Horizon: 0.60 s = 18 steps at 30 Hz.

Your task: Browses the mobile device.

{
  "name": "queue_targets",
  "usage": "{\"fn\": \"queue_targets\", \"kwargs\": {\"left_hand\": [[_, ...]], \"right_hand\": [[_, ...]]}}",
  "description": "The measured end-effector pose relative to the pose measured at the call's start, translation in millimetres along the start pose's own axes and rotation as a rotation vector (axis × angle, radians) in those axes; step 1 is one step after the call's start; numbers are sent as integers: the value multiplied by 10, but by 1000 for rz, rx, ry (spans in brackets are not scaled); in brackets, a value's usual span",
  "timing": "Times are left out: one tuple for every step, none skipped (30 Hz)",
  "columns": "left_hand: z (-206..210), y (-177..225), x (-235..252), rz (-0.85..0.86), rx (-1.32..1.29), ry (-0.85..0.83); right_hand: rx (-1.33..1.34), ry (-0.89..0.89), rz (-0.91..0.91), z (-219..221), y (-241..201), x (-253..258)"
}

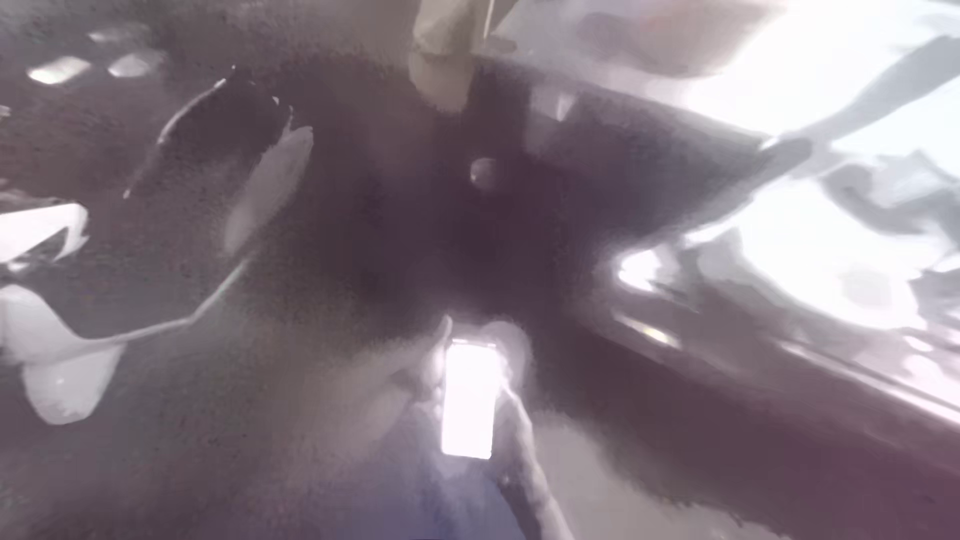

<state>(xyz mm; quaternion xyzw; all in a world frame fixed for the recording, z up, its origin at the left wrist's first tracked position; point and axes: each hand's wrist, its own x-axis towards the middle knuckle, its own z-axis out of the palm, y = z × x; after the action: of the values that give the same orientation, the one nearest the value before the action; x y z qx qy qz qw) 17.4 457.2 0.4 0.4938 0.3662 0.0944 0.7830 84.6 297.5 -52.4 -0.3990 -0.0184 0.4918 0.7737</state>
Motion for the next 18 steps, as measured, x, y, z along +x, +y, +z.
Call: {"fn": "queue_targets", "kwargs": {"left_hand": [[-26, -20, 42, -101, 8, 19], [-46, -49, 92, -161, 0, 57], [-106, -120, 152, -180, -71, 47], [-178, -266, 258, -147, -147, 42], [-313, -421, 358, -90, -186, -26], [-488, -611, 477, -45, -165, -77], [-660, -778, 563, -40, -107, -68], [-825, -944, 624, -58, -48, -4], [-974, -1108, 632, -85, 8, 98], [-1100, -1228, 565, -123, 49, 189], [-1223, -1335, 439, -145, 89, 255], [-1379, -1487, 289, -152, 133, 288], [-1474, -1566, 99, -194, 149, 338], [-1592, -1743, -62, -193, 206, 385], [-1758, -2084, -184, -44, 319, 427], [-1871, -2387, -318, 102, 437, 524], [-1776, -2212, -541, -104, 458, 594], [-1586, -1795, -768, -396, 447, 644]], "right_hand": [[-23, 38, -22, 19, -17, -1], [-38, 58, -24, 30, -42, 3], [-27, 62, -10, 35, -69, 8], [-4, 51, 14, 19, -92, 14], [30, 26, 32, -16, -109, 18], [42, -3, 43, -65, -122, 26], [43, -46, 49, -123, -133, 40], [55, -101, 57, -171, -147, 60], [56, -159, 64, -204, -160, 75], [46, -225, 81, -234, -174, 91], [11, -259, 106, -254, -191, 110], [-28, -271, 142, -249, -213, 124], [-87, -268, 183, -230, -241, 138], [-197, -250, 203, -208, -268, 154], [-373, -264, 192, -208, -286, 176], [-568, -296, 170, -221, -284, 196], [-695, -381, 148, -229, -271, 249], [-793, -418, 171, -65, -271, 351]]}}
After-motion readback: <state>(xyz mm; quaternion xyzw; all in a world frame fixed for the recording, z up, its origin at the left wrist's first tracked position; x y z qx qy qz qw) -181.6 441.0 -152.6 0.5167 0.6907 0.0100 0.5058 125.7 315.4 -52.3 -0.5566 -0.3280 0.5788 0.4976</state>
